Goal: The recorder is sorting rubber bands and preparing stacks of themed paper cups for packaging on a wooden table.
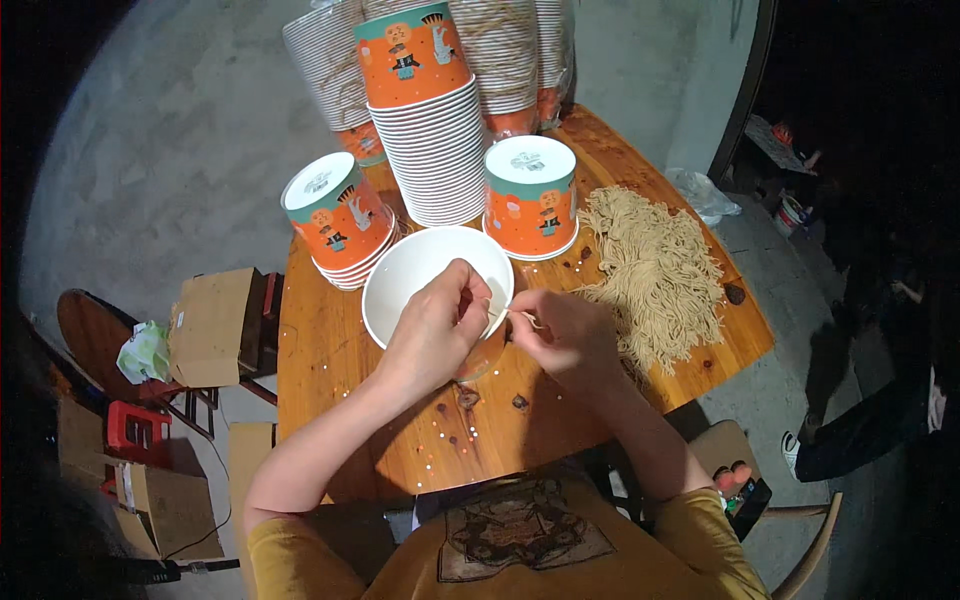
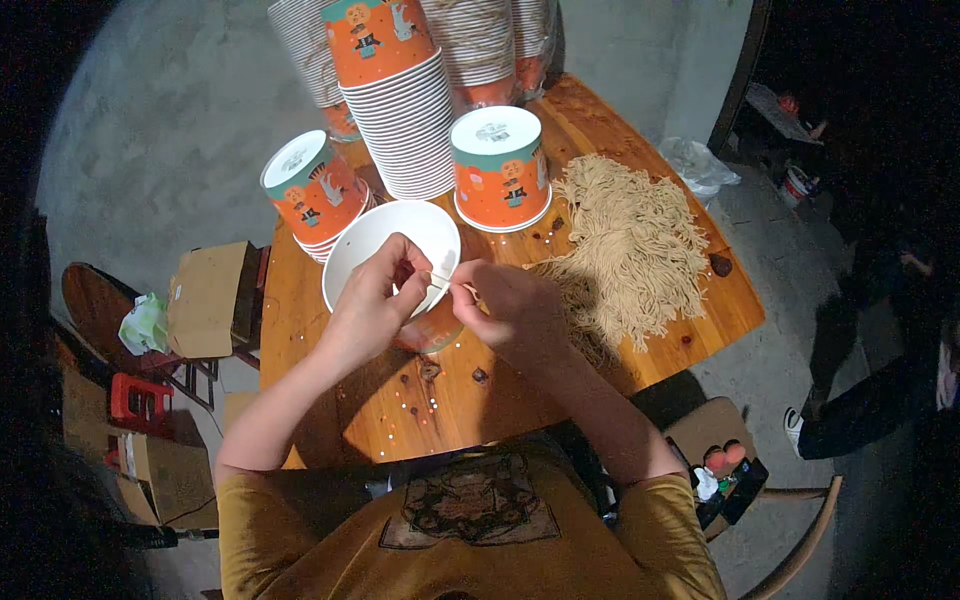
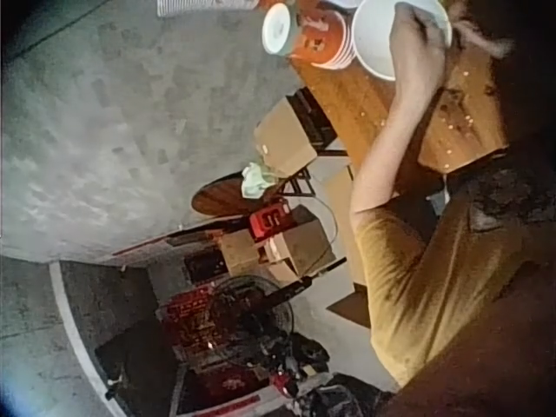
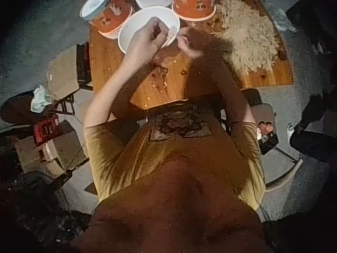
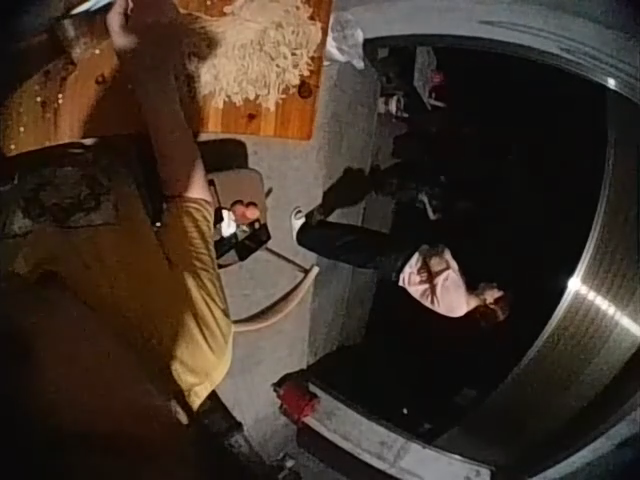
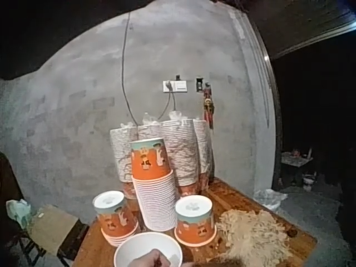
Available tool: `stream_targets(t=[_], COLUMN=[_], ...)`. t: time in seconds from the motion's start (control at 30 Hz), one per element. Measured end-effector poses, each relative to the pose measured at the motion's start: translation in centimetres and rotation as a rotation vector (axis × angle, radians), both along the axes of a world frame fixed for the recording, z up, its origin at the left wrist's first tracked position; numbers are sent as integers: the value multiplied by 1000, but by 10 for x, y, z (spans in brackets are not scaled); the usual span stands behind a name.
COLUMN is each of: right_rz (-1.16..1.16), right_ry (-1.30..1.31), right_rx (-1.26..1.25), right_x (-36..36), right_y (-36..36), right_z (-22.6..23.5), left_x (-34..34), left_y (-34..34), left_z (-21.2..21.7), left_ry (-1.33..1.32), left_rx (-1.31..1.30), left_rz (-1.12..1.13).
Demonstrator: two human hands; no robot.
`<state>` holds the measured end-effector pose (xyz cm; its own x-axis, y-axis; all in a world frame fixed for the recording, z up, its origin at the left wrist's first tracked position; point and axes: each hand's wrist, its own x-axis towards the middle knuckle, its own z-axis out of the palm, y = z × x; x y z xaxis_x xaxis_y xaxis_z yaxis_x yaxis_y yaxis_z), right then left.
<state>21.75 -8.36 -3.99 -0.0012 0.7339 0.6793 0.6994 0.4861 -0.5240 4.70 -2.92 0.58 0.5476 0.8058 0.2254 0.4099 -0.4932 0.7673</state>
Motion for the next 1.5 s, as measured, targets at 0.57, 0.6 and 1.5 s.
stream_targets(t=[0.57, 0.6, 1.5], right_rz=[155, 186, -13], right_ry=[-111, -140, -82], right_rx=[-80, -32, 13], right_x=[25, 24, -16], right_y=[3, 11, 64], right_z=[36, 35, 15], left_x=[-25, -28, -43], left_y=[-19, -20, -7], left_z=[-8, -7, 3], left_ry=[289, 290, 225], left_rx=[491, 492, 164], left_rz=[-118, -112, -35])
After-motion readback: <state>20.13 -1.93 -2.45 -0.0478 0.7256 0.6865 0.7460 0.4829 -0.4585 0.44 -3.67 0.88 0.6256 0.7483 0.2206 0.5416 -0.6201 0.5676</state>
